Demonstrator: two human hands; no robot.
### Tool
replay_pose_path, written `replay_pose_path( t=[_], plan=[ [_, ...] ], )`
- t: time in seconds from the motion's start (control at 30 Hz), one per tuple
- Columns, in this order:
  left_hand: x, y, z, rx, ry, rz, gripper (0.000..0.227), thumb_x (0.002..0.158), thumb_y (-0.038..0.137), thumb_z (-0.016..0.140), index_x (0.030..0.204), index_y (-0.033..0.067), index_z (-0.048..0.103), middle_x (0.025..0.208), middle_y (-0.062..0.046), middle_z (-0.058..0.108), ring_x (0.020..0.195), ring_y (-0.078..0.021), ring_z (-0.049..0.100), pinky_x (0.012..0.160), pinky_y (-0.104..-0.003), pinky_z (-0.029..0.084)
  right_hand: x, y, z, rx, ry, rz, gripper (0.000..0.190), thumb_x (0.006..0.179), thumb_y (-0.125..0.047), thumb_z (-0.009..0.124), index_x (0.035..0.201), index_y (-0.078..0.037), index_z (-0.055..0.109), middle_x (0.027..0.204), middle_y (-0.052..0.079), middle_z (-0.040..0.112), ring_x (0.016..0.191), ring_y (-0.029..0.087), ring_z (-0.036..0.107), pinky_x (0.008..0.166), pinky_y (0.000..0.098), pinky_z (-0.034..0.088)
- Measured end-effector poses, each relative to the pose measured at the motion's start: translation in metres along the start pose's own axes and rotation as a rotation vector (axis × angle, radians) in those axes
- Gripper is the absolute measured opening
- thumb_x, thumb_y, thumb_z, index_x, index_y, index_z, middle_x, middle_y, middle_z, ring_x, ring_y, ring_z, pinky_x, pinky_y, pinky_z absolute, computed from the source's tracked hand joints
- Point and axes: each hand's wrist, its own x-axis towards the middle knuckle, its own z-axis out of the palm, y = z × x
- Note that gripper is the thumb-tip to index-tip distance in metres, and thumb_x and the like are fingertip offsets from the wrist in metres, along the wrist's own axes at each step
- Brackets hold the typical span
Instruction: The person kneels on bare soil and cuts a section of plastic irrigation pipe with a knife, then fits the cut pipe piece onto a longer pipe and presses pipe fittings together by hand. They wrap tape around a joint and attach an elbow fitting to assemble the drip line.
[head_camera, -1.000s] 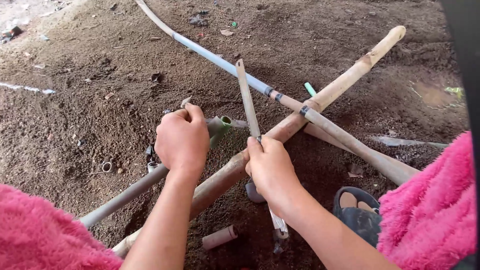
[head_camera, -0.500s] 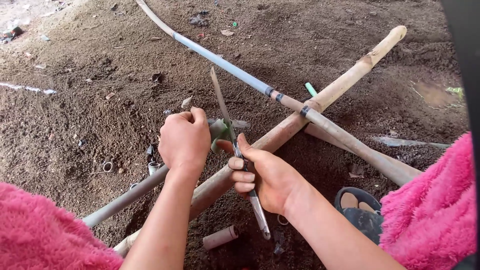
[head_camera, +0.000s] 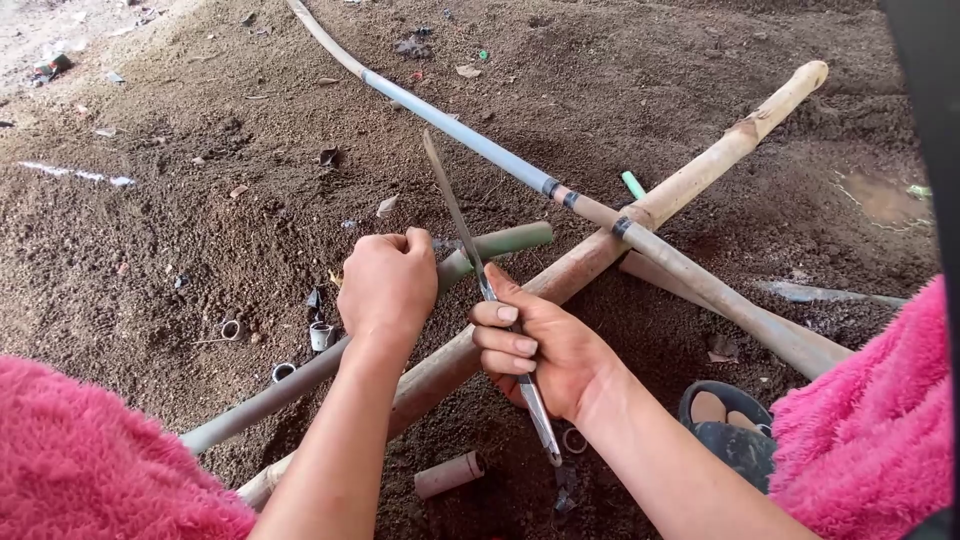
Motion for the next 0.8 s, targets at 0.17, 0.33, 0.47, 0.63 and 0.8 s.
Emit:
replay_pose_path(
  t=[0.17, 0.33, 0.47, 0.63, 0.8],
  plan=[
    [-0.003, 0.0, 0.003, -0.004, 0.015, -0.003, 0.044, 0.099, 0.039, 0.051, 0.076, 0.0211, 0.083, 0.074, -0.012, 0.077, 0.091, -0.0414, 0.078, 0.086, -0.049, 0.058, -0.005, 0.005, 0.021, -0.341, 0.258, -0.222, 0.011, 0.106, -0.03, 0.071, 0.116, -0.028, 0.073, 0.063, -0.005, 0.041, 0.037, 0.006, 0.035, 0.031, 0.02, 0.03],
    [-0.012, -0.002, 0.012, 0.013, 0.001, 0.011, 0.05, 0.103, 0.042, 0.047, 0.082, 0.0167, 0.084, 0.085, -0.017, 0.079, 0.099, -0.0435, 0.077, 0.091, -0.051, 0.057, -0.004, 0.01, 0.02, -0.461, 0.426, -0.292, 0.023, 0.101, -0.028, 0.077, 0.124, -0.029, 0.075, 0.061, -0.003, 0.043, 0.037, 0.007, 0.034, 0.031, 0.0215, 0.027],
    [-0.017, -0.006, 0.023, 0.169, -0.121, -0.033, 0.073, 0.108, 0.054, 0.028, 0.112, 0.0043, 0.082, 0.115, -0.028, 0.079, 0.121, -0.0445, 0.073, 0.107, -0.057, 0.052, -0.002, 0.014, 0.018, -0.504, 0.552, -0.312, 0.032, 0.098, -0.027, 0.079, 0.13, -0.026, 0.072, 0.061, -0.002, 0.045, 0.037, 0.009, 0.033, 0.033, 0.0233, 0.025],
    [-0.017, -0.012, 0.03, 0.227, -0.1, -0.028, 0.074, 0.109, 0.049, 0.024, 0.115, 0.0002, 0.08, 0.113, -0.027, 0.079, 0.119, -0.0464, 0.073, 0.106, -0.058, 0.053, -0.001, 0.015, 0.019, -0.602, 0.616, -0.357, 0.048, 0.096, -0.026, 0.08, 0.143, -0.019, 0.07, 0.058, 0.0, 0.049, 0.035, 0.01, 0.036, 0.033, 0.0261, 0.027],
    [-0.021, -0.013, 0.03, 0.21, -0.061, 0.006, 0.075, 0.109, 0.049, 0.025, 0.109, -0.0008, 0.081, 0.108, -0.029, 0.079, 0.114, -0.0483, 0.074, 0.102, -0.059, 0.054, 0.002, 0.011, 0.015, -0.744, 0.604, -0.412, 0.05, 0.098, -0.024, 0.078, 0.145, -0.014, 0.07, 0.057, 0.003, 0.052, 0.034, 0.011, 0.038, 0.032, 0.0267, 0.029]
  ],
)
